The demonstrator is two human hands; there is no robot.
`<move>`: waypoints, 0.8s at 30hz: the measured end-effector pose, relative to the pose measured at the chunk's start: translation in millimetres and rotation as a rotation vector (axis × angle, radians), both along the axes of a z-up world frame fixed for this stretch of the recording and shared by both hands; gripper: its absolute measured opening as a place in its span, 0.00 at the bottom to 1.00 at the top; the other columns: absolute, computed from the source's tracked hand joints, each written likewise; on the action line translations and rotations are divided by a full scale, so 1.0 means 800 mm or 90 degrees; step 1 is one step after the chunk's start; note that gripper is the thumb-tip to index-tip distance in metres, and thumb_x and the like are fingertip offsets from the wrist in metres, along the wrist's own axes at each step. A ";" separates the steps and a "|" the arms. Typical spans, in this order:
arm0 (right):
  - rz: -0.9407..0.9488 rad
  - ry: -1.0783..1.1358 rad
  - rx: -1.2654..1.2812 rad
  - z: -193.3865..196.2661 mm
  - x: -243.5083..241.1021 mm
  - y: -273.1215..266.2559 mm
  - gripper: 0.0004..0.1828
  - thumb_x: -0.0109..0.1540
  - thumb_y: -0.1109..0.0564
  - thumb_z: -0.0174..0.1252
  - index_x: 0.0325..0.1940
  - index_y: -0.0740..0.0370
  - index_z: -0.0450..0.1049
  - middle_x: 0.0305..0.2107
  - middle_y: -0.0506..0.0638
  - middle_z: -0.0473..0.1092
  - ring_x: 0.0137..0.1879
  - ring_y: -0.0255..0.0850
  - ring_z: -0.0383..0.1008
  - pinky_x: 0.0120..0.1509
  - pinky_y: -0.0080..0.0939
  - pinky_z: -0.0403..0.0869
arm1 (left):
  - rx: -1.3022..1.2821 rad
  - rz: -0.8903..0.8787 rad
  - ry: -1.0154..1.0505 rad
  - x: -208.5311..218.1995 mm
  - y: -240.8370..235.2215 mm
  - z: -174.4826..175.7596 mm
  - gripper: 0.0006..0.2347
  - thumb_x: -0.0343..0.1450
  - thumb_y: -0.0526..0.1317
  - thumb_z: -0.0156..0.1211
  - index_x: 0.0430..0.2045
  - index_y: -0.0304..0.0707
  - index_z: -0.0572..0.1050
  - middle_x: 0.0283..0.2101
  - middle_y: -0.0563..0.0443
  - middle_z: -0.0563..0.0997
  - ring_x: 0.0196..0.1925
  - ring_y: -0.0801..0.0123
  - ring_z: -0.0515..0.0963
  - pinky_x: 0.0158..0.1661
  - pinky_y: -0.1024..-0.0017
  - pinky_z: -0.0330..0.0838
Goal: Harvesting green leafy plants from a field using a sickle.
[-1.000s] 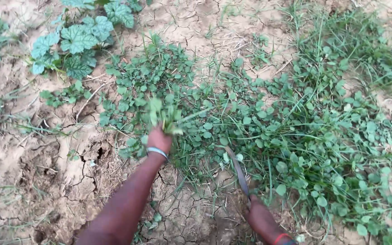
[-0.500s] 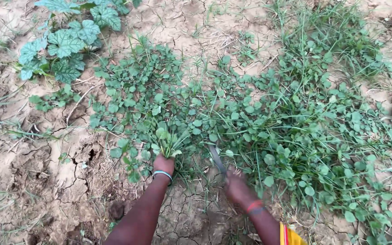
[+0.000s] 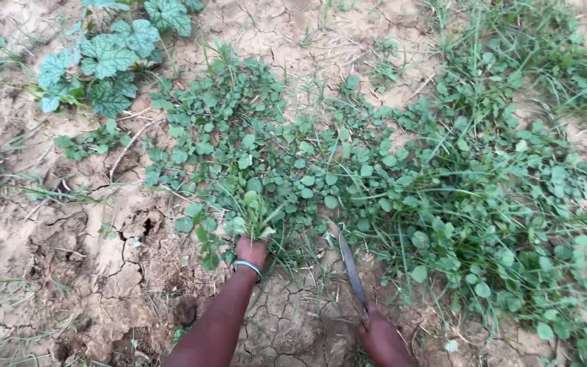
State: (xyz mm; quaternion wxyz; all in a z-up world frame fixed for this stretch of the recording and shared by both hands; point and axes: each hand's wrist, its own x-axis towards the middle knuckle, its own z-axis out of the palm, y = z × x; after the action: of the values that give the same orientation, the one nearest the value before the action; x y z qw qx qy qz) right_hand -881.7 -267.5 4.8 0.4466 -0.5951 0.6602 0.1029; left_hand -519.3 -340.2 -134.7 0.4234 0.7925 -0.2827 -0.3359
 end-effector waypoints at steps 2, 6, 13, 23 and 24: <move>0.025 -0.027 -0.031 -0.015 0.013 -0.013 0.35 0.62 0.53 0.57 0.72 0.58 0.55 0.49 0.66 0.75 0.57 0.59 0.77 0.63 0.55 0.73 | -0.017 -0.017 0.002 0.009 -0.001 -0.023 0.15 0.64 0.42 0.70 0.42 0.36 0.81 0.40 0.40 0.87 0.40 0.49 0.85 0.42 0.59 0.78; 0.027 -0.092 0.029 0.064 0.087 -0.083 0.37 0.63 0.52 0.54 0.76 0.53 0.53 0.44 0.62 0.77 0.49 0.57 0.82 0.54 0.56 0.79 | 0.041 -0.084 -0.080 0.013 -0.006 -0.046 0.16 0.65 0.46 0.70 0.39 0.33 0.82 0.42 0.37 0.86 0.45 0.47 0.85 0.47 0.59 0.77; 0.143 -0.153 -0.146 -0.078 0.052 -0.100 0.40 0.59 0.53 0.60 0.72 0.60 0.50 0.45 0.61 0.76 0.51 0.58 0.78 0.54 0.57 0.76 | 0.103 -0.130 -0.148 0.012 -0.026 -0.039 0.14 0.65 0.42 0.66 0.41 0.36 0.81 0.42 0.32 0.84 0.46 0.40 0.83 0.48 0.55 0.76; 0.141 0.014 -0.010 -0.034 0.004 -0.003 0.35 0.63 0.50 0.56 0.73 0.55 0.53 0.53 0.63 0.72 0.58 0.56 0.77 0.64 0.53 0.74 | -0.012 -0.118 -0.109 0.009 -0.065 0.054 0.16 0.67 0.41 0.62 0.49 0.42 0.79 0.42 0.39 0.86 0.43 0.51 0.86 0.46 0.58 0.78; 0.129 0.035 0.008 -0.026 0.006 -0.002 0.36 0.64 0.49 0.56 0.73 0.54 0.52 0.54 0.62 0.72 0.59 0.55 0.77 0.65 0.52 0.74 | 0.013 -0.184 -0.163 0.000 -0.073 0.077 0.15 0.69 0.42 0.59 0.51 0.47 0.79 0.44 0.41 0.87 0.44 0.53 0.86 0.48 0.59 0.78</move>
State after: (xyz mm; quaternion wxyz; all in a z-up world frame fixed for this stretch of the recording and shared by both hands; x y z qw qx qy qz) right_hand -876.6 -269.4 -15.8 0.4194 -0.6530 0.6080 0.1678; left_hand -519.0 -398.2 -72.7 0.3229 0.7842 -0.4417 -0.2926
